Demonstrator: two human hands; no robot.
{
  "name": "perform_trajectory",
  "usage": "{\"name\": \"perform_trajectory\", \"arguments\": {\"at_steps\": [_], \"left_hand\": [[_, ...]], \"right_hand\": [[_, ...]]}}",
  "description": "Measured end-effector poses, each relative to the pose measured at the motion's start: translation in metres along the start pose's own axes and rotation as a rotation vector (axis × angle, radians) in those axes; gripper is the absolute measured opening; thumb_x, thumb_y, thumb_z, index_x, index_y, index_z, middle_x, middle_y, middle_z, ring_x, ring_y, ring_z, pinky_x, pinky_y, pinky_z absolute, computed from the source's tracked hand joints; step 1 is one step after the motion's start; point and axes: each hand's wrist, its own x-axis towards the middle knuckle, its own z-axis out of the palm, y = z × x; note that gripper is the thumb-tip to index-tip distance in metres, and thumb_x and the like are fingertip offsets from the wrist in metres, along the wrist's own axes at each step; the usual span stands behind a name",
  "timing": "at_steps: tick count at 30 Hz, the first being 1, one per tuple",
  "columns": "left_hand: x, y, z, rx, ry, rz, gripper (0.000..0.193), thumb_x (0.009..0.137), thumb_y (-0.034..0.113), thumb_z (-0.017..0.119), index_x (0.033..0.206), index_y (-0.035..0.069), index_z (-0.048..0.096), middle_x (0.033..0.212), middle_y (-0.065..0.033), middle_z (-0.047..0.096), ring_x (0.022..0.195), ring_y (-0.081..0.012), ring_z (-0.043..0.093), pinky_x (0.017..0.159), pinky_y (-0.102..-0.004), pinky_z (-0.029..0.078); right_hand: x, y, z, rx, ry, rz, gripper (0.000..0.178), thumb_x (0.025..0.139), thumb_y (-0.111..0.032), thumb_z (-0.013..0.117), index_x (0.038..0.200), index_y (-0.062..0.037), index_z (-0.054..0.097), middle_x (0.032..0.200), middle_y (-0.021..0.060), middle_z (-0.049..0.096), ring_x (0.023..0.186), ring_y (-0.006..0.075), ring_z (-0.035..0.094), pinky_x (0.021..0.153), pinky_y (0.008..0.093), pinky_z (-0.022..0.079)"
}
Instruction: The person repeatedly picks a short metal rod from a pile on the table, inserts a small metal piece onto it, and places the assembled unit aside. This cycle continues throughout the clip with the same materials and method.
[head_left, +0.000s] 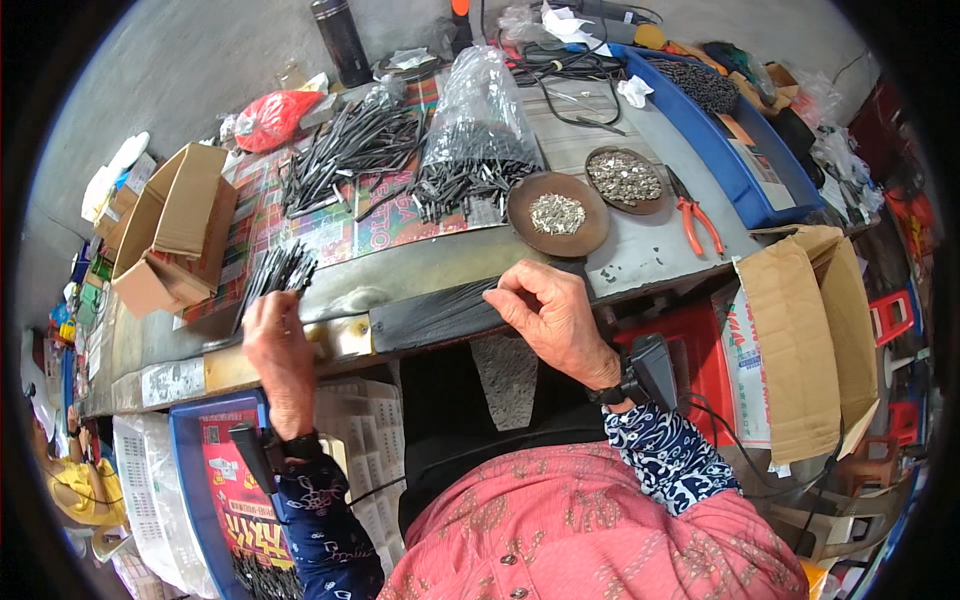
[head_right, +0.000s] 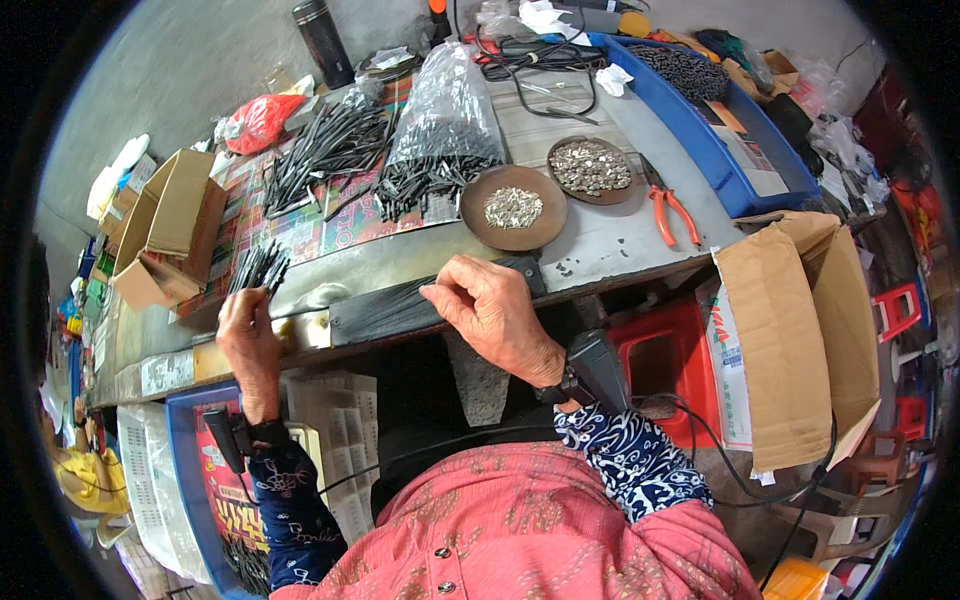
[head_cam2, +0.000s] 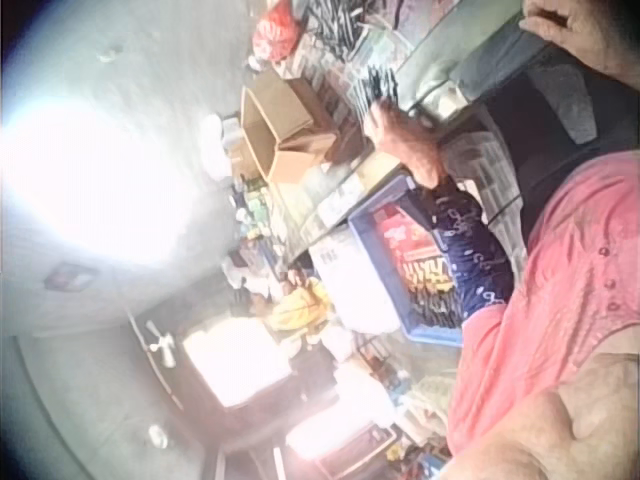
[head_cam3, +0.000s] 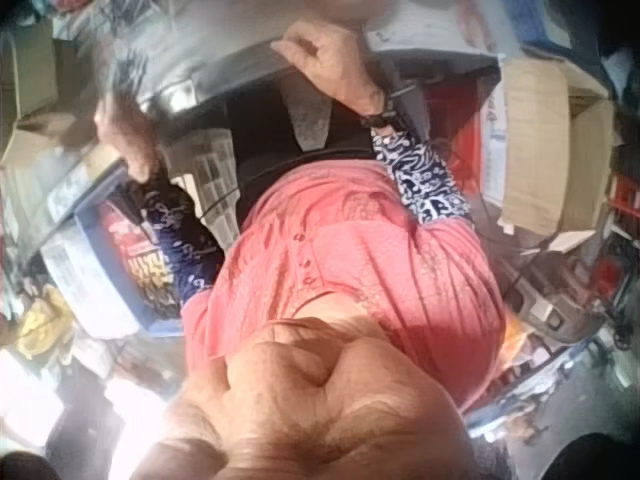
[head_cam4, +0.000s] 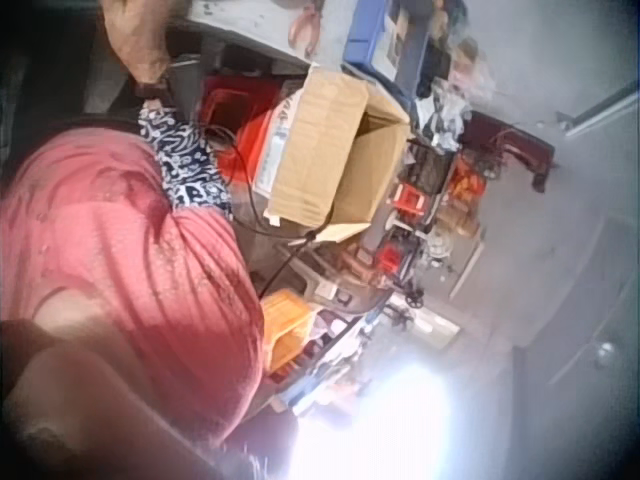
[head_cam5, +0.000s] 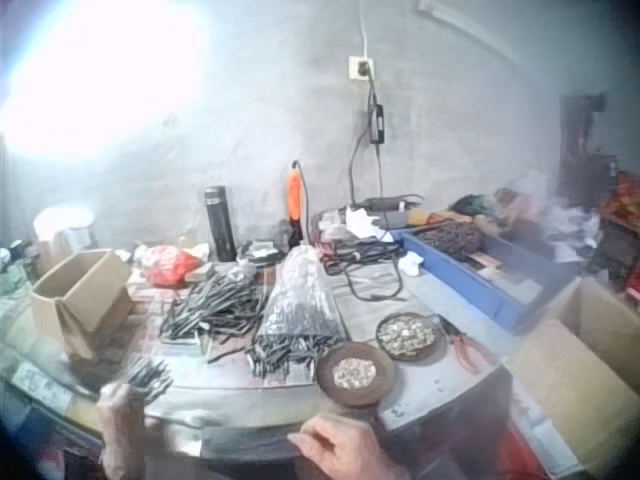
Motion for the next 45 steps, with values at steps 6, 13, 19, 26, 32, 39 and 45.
{"name": "perform_trajectory", "arguments": {"at_steps": [6, 13, 19, 26, 32, 39, 45], "left_hand": [[0.008, -0.039, 0.001, 0.153, -0.017, 0.03, 0.006, 0.084, 0.004, 0.06, 0.09, 0.004, 0.06, 0.087, -0.0144, 0.059, 0.085, -0.0346, 0.056, 0.075, -0.0426, 0.044], [0.012, -0.048, 0.007, 0.212, -0.069, 0.016, 0.01, 0.082, 0.003, 0.061, 0.091, 0.004, 0.061, 0.088, -0.0151, 0.058, 0.087, -0.0352, 0.055, 0.076, -0.043, 0.044], [0.015, -0.048, 0.01, 0.238, -0.062, 0.022, 0.009, 0.082, 0.003, 0.059, 0.091, 0.005, 0.061, 0.09, -0.015, 0.057, 0.089, -0.0354, 0.055, 0.076, -0.0438, 0.045], [0.017, -0.035, 0.01, 0.218, -0.024, 0.031, 0.014, 0.082, 0.002, 0.061, 0.095, 0.006, 0.063, 0.096, -0.0143, 0.059, 0.093, -0.0355, 0.056, 0.078, -0.0427, 0.046], [0.022, -0.005, 0.018, 0.041, -0.064, 0.075, 0.019, 0.075, -0.003, 0.067, 0.092, 0.006, 0.063, 0.096, -0.012, 0.061, 0.091, -0.0341, 0.058, 0.077, -0.0423, 0.046], [0.055, 0.023, 0.035, 0.094, -0.219, 0.188, 0.012, 0.078, 0.005, 0.066, 0.089, 0.008, 0.065, 0.087, -0.0115, 0.06, 0.084, -0.0336, 0.059, 0.072, -0.0435, 0.046], [0.082, 0.034, 0.065, 0.081, -0.272, 0.251, 0.012, 0.077, 0.005, 0.064, 0.088, 0.008, 0.062, 0.082, -0.0117, 0.06, 0.084, -0.0348, 0.058, 0.075, -0.0448, 0.043]], "right_hand": [[0.003, 0.0, -0.01, -0.091, -0.019, -0.069, 0.014, 0.084, -0.006, 0.071, 0.081, 0.0016, 0.059, 0.072, 0.009, 0.058, 0.06, 0.0198, 0.056, 0.054, 0.0307, 0.044], [0.006, 0.016, -0.05, -0.378, 0.155, 0.004, 0.009, 0.083, -0.009, 0.069, 0.081, -0.0023, 0.062, 0.075, 0.0097, 0.059, 0.066, 0.0281, 0.059, 0.057, 0.0374, 0.046], [0.007, 0.029, -0.06, -0.609, 0.121, -0.062, 0.023, 0.077, -0.014, 0.074, 0.097, -0.0032, 0.066, 0.089, 0.0081, 0.058, 0.088, 0.0277, 0.055, 0.075, 0.0379, 0.047], [0.009, 0.03, -0.058, -0.669, 0.083, -0.104, 0.031, 0.075, -0.018, 0.076, 0.099, -0.0038, 0.065, 0.093, 0.0101, 0.054, 0.091, 0.0291, 0.051, 0.077, 0.0393, 0.047], [0.01, 0.03, -0.056, -0.731, 0.018, -0.101, 0.034, 0.074, -0.018, 0.077, 0.102, -0.0043, 0.066, 0.093, 0.0093, 0.054, 0.09, 0.0289, 0.05, 0.078, 0.0395, 0.045], [0.019, 0.028, -0.06, -0.711, -0.046, -0.073, 0.028, 0.076, -0.015, 0.075, 0.099, -0.0032, 0.064, 0.094, 0.0115, 0.056, 0.092, 0.0303, 0.051, 0.081, 0.0408, 0.044], [0.021, 0.026, -0.062, -0.627, -0.064, -0.057, 0.021, 0.076, -0.013, 0.072, 0.091, -0.0021, 0.061, 0.09, 0.0113, 0.056, 0.09, 0.0304, 0.051, 0.08, 0.0405, 0.043]]}}
